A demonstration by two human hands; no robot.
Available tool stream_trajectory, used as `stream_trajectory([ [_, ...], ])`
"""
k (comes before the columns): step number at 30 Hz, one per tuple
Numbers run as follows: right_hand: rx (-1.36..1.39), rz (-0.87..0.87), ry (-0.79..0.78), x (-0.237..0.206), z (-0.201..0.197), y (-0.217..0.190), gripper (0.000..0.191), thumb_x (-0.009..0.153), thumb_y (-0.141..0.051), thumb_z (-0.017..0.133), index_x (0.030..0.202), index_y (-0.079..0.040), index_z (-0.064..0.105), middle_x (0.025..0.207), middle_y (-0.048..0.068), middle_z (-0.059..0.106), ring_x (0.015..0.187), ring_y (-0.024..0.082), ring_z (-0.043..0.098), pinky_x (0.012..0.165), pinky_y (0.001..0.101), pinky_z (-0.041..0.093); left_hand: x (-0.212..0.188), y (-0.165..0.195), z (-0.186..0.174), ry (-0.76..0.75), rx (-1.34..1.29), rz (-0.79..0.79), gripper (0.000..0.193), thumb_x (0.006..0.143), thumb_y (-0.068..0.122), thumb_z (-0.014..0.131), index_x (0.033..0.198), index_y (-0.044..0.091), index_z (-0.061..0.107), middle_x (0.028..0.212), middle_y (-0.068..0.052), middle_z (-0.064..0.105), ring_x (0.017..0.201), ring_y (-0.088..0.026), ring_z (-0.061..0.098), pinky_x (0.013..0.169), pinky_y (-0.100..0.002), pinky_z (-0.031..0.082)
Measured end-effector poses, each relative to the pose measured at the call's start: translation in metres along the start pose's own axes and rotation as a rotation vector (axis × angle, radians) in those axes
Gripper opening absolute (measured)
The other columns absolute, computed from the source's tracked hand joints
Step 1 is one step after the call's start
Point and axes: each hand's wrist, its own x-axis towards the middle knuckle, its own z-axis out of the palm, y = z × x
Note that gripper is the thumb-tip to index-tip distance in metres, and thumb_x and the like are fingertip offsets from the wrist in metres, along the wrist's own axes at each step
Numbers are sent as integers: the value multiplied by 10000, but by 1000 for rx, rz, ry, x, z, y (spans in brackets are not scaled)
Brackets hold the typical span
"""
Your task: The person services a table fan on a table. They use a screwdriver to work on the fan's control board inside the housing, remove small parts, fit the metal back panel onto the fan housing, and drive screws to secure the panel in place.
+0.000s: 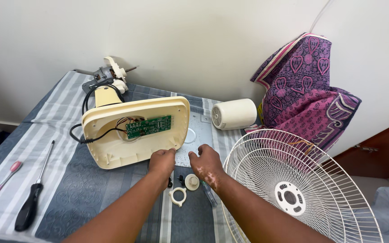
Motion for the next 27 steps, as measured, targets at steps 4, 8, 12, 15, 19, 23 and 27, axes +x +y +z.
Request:
stream_trajectory([
  [4, -14, 69, -21, 21, 10, 6, 593, 893, -399, 682, 1284, 41, 613, 1234, 258, 681, 1181, 364, 663, 1025, 405, 512, 22, 2, -1, 75, 173, 18, 369, 923, 332, 652, 1020, -15, 732, 882, -148, 727, 811, -271, 667, 748, -411, 513],
  [8, -42, 131, -35, 41, 14, 9, 628, 885, -408, 700, 1291, 59, 594, 1248, 279, 658, 1193, 378, 647, 1030, 412, 506, 30, 7, 2, 232, 305, -76, 409, 899, 295, 646, 1145, -28, 694, 1151, -252, 703, 1064, -414, 693, 921, -480, 543],
  [12, -82, 245, -107, 60, 17, 10, 634, 902, -413, 690, 1268, 96, 590, 1232, 302, 660, 1167, 390, 668, 1003, 427, 531, 26, 17, 14, 313, 409, -106, 476, 891, 289, 653, 1212, -61, 636, 1236, -311, 668, 1144, -456, 671, 982, -497, 550],
  [15, -79, 297, -120, 73, 20, 12, 639, 891, -403, 708, 1241, 119, 586, 1198, 321, 670, 1122, 403, 689, 958, 430, 559, 23, 23, 20, 289, 423, -169, 483, 884, 285, 653, 1236, -42, 603, 1299, -271, 615, 1188, -438, 641, 979, -517, 553],
  [19, -92, 338, -155, 83, 24, 19, 594, 869, -377, 716, 1154, 139, 647, 1121, 329, 709, 1041, 406, 737, 895, 427, 600, 25, 28, 22, 285, 392, -163, 544, 887, 277, 661, 1288, -66, 532, 1292, -287, 633, 1178, -443, 665, 989, -496, 565],
  [23, -76, 357, -139, 90, 28, 23, 617, 831, -382, 744, 1136, 146, 655, 1128, 337, 701, 1041, 409, 732, 896, 424, 598, 30, 29, 20, 299, 361, -209, 598, 885, 283, 683, 1327, -49, 456, 1341, -295, 568, 1198, -449, 631, 995, -500, 553],
  [27, -35, 444, -78, 93, 29, 21, 640, 812, -329, 762, 1213, 132, 572, 1257, 338, 598, 1110, 432, 659, 931, 438, 561, 35, 30, 18, 304, 327, -239, 637, 875, 277, 707, 1344, -34, 409, 1369, -302, 532, 1220, -454, 606, 1001, -505, 547],
])
